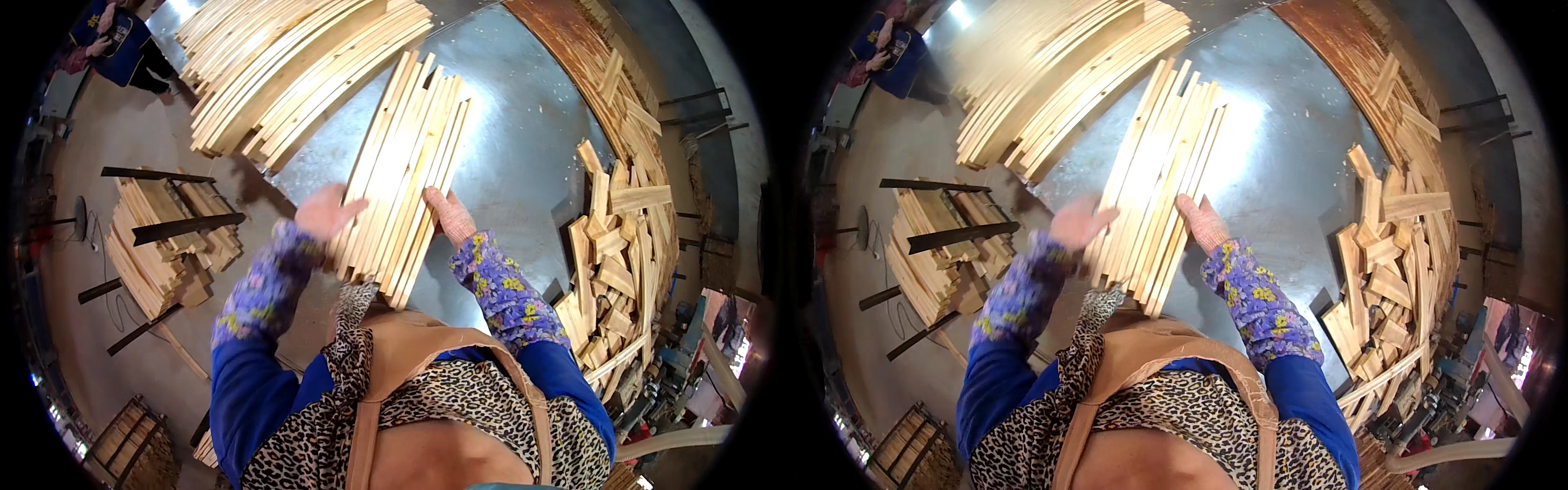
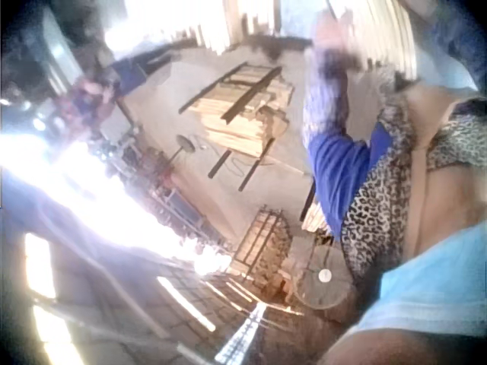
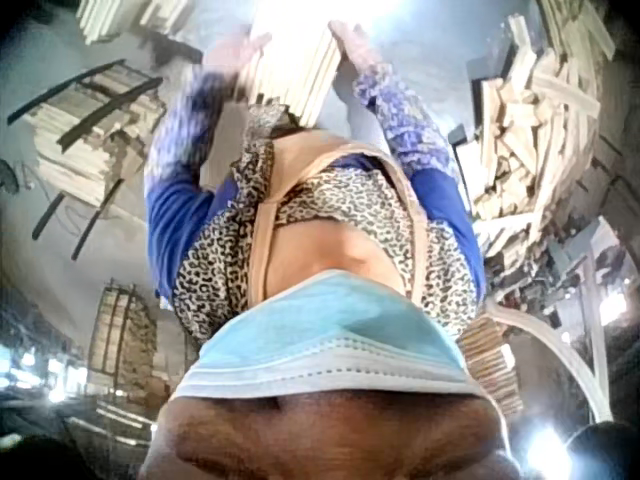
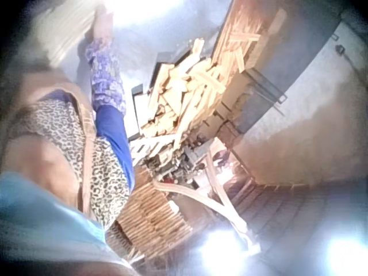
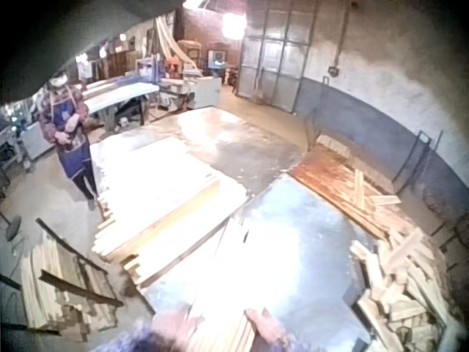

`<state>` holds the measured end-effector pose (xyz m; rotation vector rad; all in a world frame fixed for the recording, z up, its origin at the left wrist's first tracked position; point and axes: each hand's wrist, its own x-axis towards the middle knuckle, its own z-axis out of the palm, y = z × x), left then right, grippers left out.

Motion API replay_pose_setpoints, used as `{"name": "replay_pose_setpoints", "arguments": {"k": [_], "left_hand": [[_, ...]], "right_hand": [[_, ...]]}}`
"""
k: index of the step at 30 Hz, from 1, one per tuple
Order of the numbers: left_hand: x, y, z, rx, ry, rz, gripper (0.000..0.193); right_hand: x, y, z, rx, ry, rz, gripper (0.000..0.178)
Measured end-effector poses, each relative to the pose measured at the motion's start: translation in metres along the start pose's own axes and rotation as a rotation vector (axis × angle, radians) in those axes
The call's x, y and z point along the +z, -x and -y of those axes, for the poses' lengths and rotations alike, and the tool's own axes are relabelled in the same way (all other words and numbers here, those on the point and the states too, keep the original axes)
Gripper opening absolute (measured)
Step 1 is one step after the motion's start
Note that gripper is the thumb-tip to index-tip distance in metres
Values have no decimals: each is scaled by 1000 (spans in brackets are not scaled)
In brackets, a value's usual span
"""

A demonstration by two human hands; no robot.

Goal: The person repeatedly picks up thin wooden planks from a pile on a metal table and places them into a neat vertical stack. The person handles the planks one at a time, organizing them into a growing stack throughout the clip.

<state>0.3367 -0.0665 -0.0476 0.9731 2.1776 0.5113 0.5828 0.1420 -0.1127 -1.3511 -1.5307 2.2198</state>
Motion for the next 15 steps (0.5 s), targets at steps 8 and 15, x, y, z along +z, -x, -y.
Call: {"name": "replay_pose_setpoints", "arguments": {"k": [8, 15], "left_hand": [[14, -124, -51, 69, 446, 40, 82], [-13, -91, -154, 219, 654, 66, 84]], "right_hand": [[15, -21, 41, -93, -143, -137, 75], [-14, 34, 69, -287, -386, -222, 67]]}}
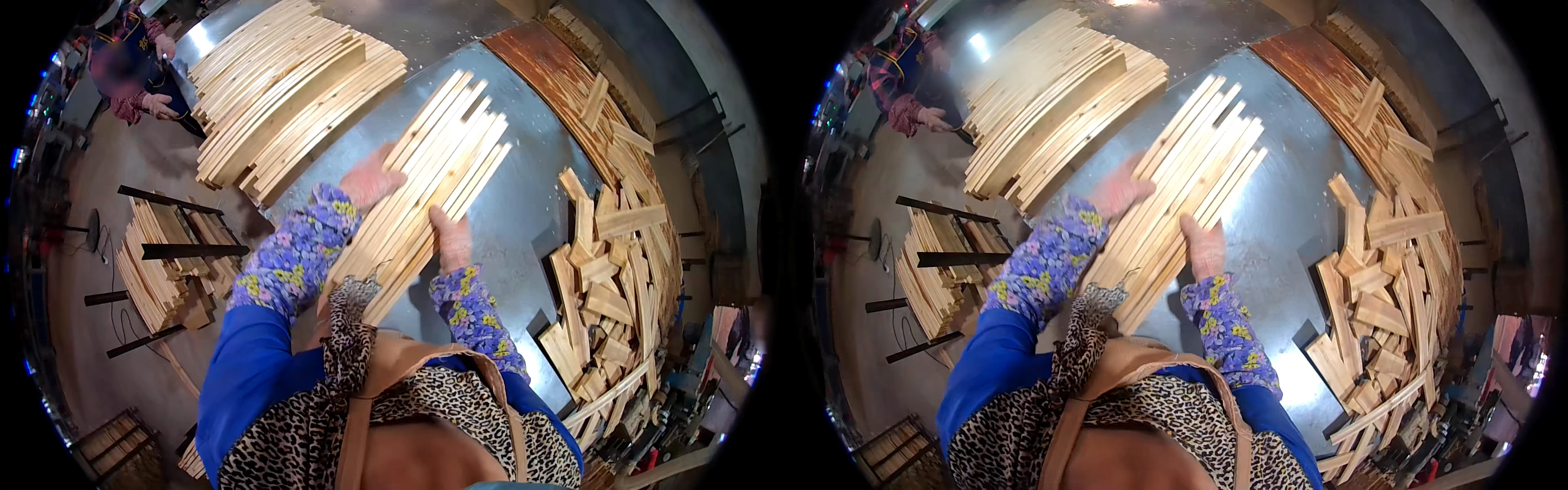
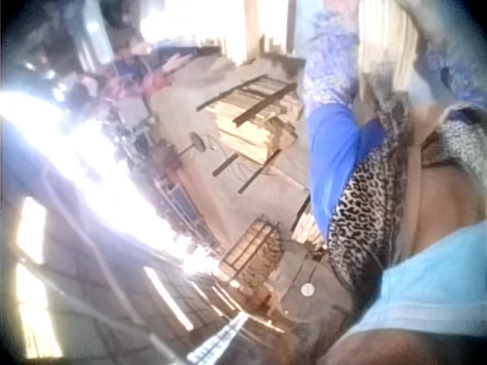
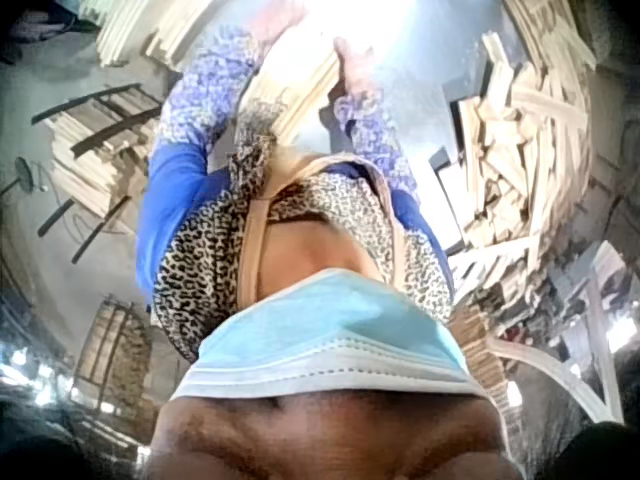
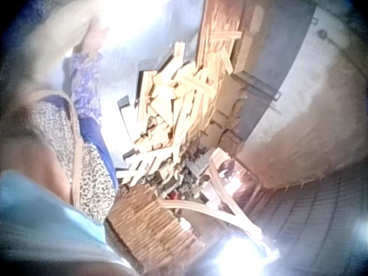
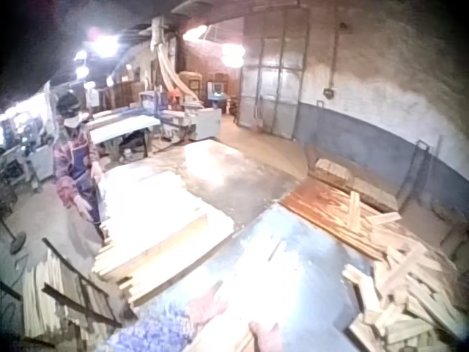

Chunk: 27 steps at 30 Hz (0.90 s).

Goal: The person repeatedly picks up thin wooden planks from a pile on a metal table and places them into a neat vertical stack. The person handles the planks one at a time, organizing them into a growing stack throughout the clip.

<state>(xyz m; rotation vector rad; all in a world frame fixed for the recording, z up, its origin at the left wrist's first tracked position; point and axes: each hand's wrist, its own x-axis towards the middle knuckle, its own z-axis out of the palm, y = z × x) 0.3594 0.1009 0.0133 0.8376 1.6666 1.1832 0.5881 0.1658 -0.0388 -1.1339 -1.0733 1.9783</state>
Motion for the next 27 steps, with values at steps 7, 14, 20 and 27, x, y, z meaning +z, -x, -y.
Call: {"name": "replay_pose_setpoints", "arguments": {"k": [7, 14, 20, 27], "left_hand": [[-4, -2, -167, 640, 54, -163, 92], [-34, 52, -176, 817, -565, -192, 81], [-42, 118, -29, 303, 463, 172, 65], [-95, 124, 120, 250, -97, 237, 62]], "right_hand": [[30, 26, 170, -740, 161, -82, 83], [37, 75, 167, -756, 614, -202, 61], [27, 110, 22, -1139, 946, -104, 52], [24, 132, -120, -376, 328, 80, 70]]}}
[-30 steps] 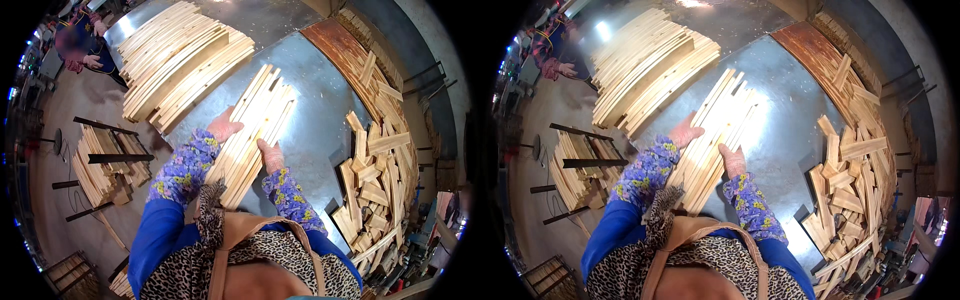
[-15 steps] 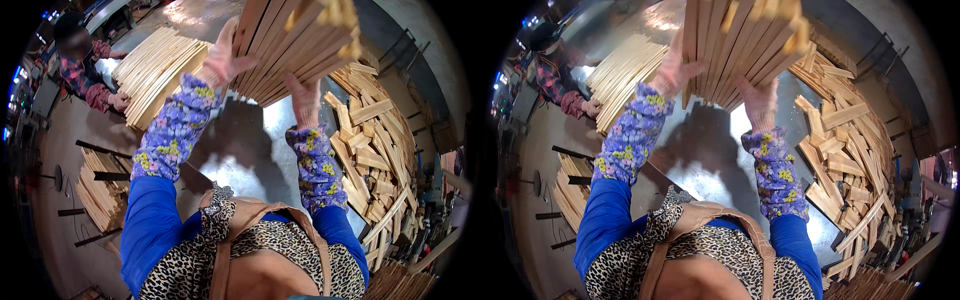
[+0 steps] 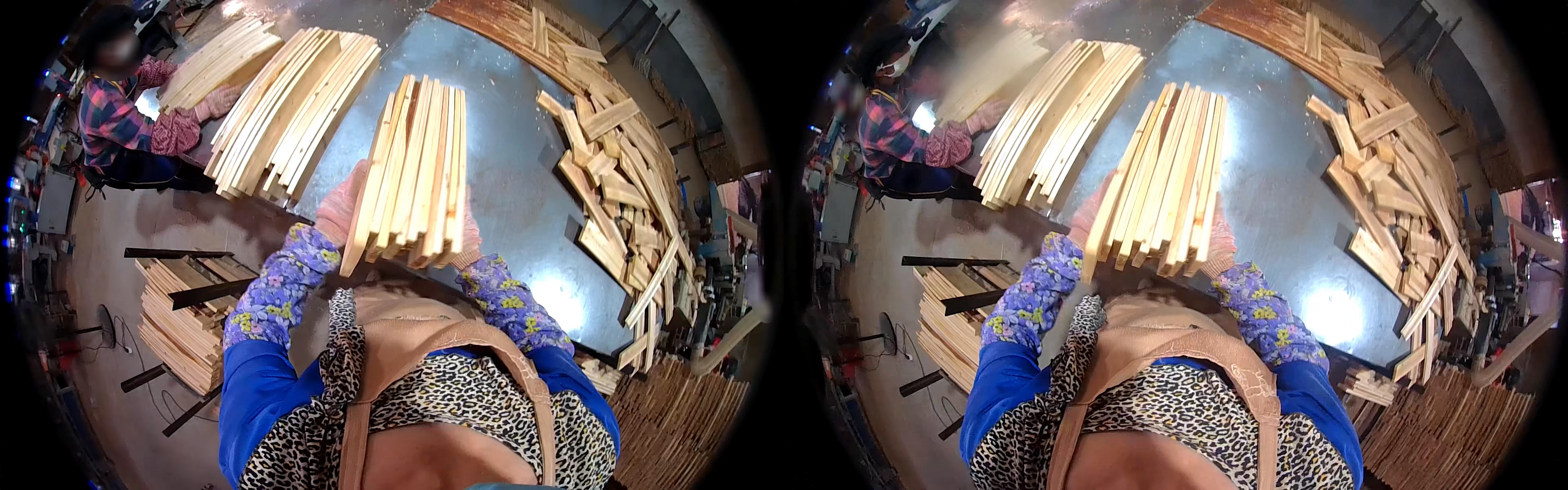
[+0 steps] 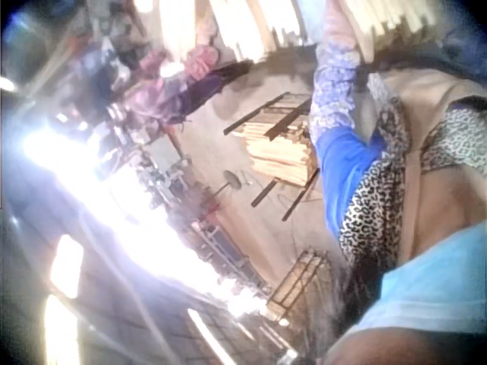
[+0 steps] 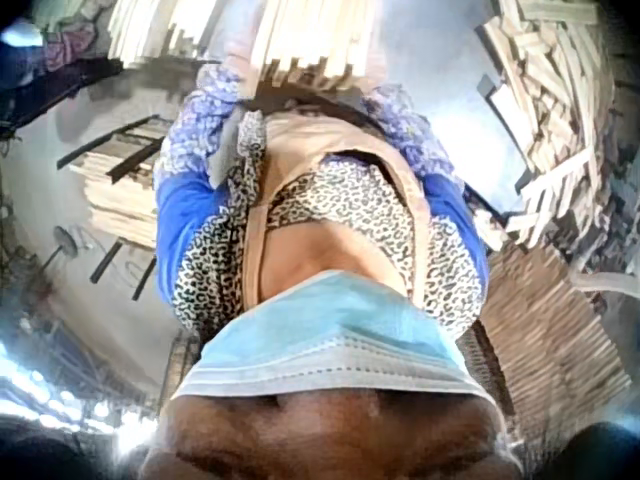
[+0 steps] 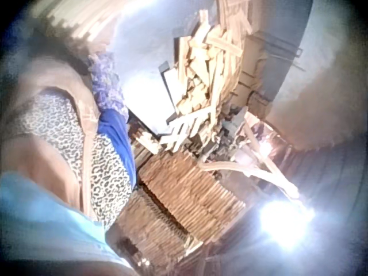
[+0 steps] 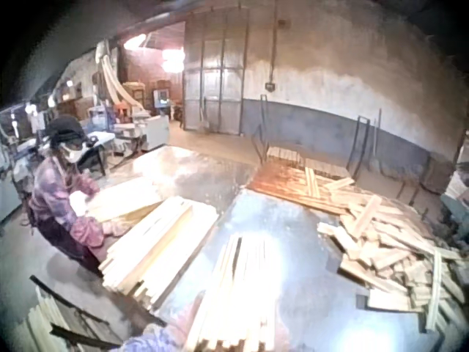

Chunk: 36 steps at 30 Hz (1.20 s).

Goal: The person repeatedly picks up thin wooden planks from a pile on a metal table and places them into a neat vertical stack. The person handles the planks one at a time, organizing them into a growing stack throughout the clip.

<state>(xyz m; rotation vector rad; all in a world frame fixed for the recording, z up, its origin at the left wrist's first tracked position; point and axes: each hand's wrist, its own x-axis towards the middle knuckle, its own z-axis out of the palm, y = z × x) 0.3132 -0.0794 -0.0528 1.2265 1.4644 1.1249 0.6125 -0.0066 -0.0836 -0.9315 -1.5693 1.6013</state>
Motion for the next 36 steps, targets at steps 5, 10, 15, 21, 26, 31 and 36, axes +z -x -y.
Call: {"name": "replay_pose_setpoints", "arguments": {"k": [5, 10, 15, 21, 26, 31, 36], "left_hand": [[-62, 54, 37, -150, -787, 284, 59], [-35, 35, 26, -276, -167, 145, 72], [-17, 26, -17, -380, -458, -45, 95], [-49, -28, -36, -345, -615, -225, 90], [-63, -48, -59, -466, -889, -166, 94], [-33, -42, -8, -267, -1188, -313, 94], [-33, -45, -13, -152, -1161, -368, 90]], "right_hand": [[8, 27, -3, 305, 664, 185, 88], [40, -6, 0, 485, -49, -216, 84], [44, -45, -29, 430, -458, -96, 106], [69, -97, -29, 448, -5, 62, 110], [40, -155, -11, 400, 394, 2, 70], [10, -331, 47, -492, 884, -300, 34], [16, -450, 76, -213, 1461, 188, 59]]}}
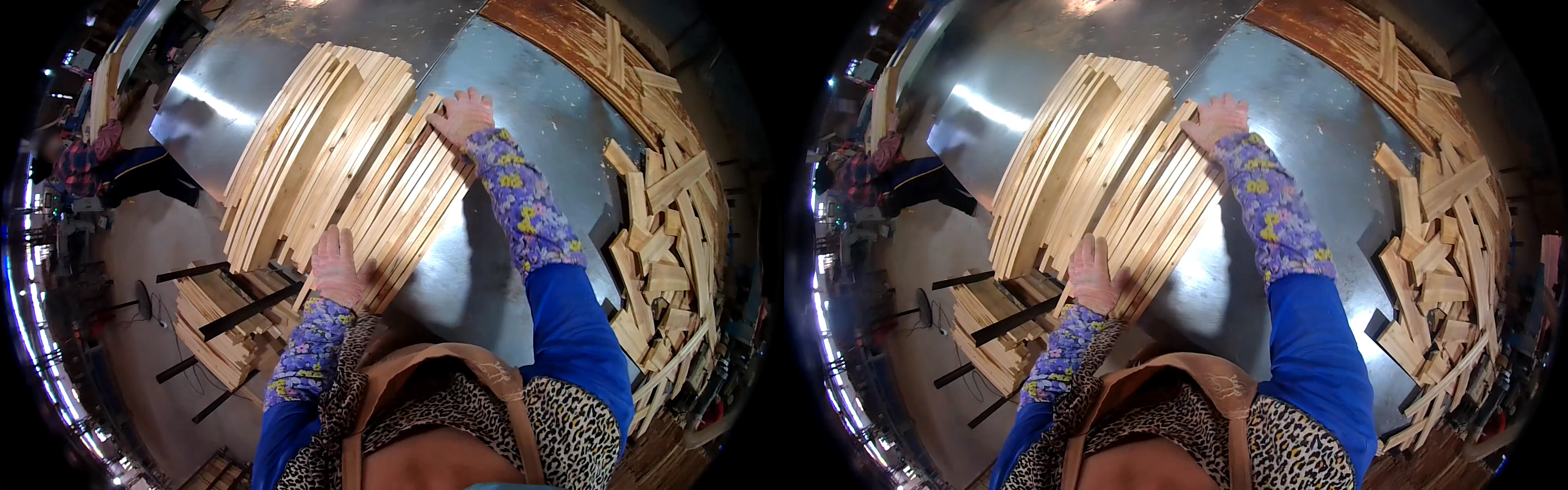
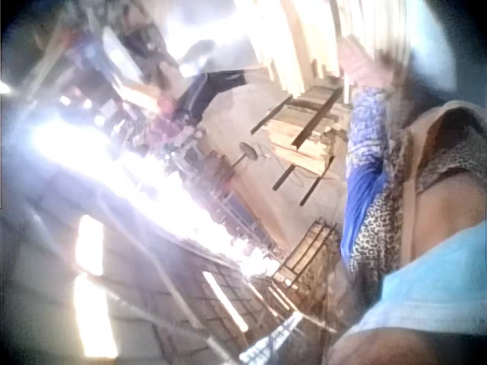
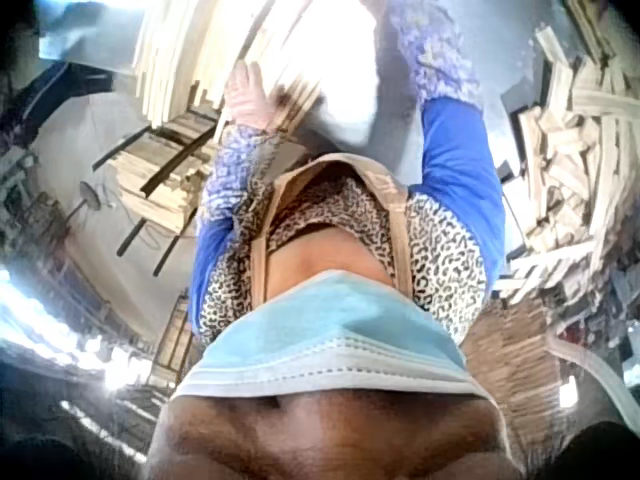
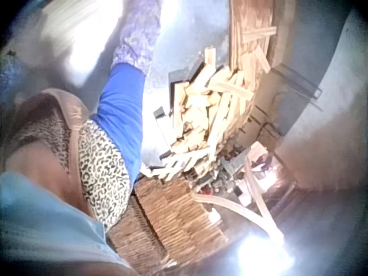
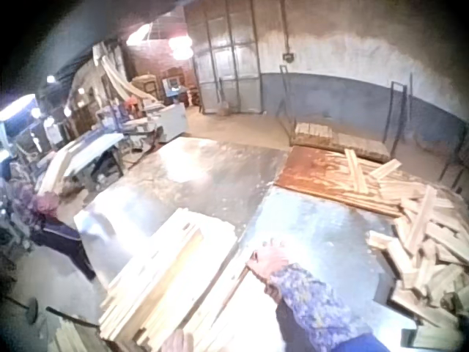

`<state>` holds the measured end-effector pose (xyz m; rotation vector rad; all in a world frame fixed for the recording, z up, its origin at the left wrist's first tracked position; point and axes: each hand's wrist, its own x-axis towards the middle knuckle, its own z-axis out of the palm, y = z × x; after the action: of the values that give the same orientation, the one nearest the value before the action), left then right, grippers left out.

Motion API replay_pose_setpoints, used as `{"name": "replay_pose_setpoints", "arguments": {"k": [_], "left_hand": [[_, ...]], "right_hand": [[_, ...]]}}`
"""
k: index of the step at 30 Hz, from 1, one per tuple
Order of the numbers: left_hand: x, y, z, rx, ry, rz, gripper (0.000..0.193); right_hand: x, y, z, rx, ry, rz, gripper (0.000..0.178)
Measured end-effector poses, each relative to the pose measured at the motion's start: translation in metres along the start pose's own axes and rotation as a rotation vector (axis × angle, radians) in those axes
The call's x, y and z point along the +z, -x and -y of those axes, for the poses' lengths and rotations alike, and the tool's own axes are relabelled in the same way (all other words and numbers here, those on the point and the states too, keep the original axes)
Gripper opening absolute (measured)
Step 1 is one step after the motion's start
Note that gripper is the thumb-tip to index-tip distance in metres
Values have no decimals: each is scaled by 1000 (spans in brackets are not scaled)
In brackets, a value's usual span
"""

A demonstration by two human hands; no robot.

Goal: The person repeatedly picks up thin wooden planks from a pile on a metal table and places them into a neat vertical stack. The person handles the planks one at a time, organizing them into a growing stack throughout the clip.

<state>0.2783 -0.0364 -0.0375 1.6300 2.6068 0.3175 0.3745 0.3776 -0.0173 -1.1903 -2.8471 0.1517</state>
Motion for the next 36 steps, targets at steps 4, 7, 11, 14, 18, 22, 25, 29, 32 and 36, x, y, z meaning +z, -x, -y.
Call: {"name": "replay_pose_setpoints", "arguments": {"k": [4, 7, 11, 14, 18, 22, 25, 29, 32, 36], "left_hand": [[-2, -5, -1, -3, 35, -84, 69], [13, -4, 15, -33, 170, -255, 40], [-79, -43, -9, -295, 59, 155, 38], [-118, -84, 14, -380, -164, 364, 48], [-134, -96, 88, -352, -460, 155, 113], [-140, -109, 132, -417, -154, 336, 122], [-125, -111, 145, -431, -101, 345, 123], [-129, -110, 137, -427, -52, 344, 117], [-139, -104, 135, -437, -5, 314, 115], [-145, -105, 129, -398, 51, 328, 114]], "right_hand": [[-21, -16, -6, 35, -289, 100, 60], [-37, 22, -5, 65, -754, -262, 61], [-17, 122, -6, 390, -1128, -240, 70], [59, 217, -19, 622, -972, -67, 76], [84, 295, 54, 695, -1370, 428, 98], [60, 254, 148, 572, -913, 530, 126], [57, 225, 161, 556, -887, 600, 135], [128, 229, 138, 495, -1072, 474, 143], [127, 232, 142, 527, -1144, 447, 146], [136, 232, 146, 501, -1248, 415, 145]]}}
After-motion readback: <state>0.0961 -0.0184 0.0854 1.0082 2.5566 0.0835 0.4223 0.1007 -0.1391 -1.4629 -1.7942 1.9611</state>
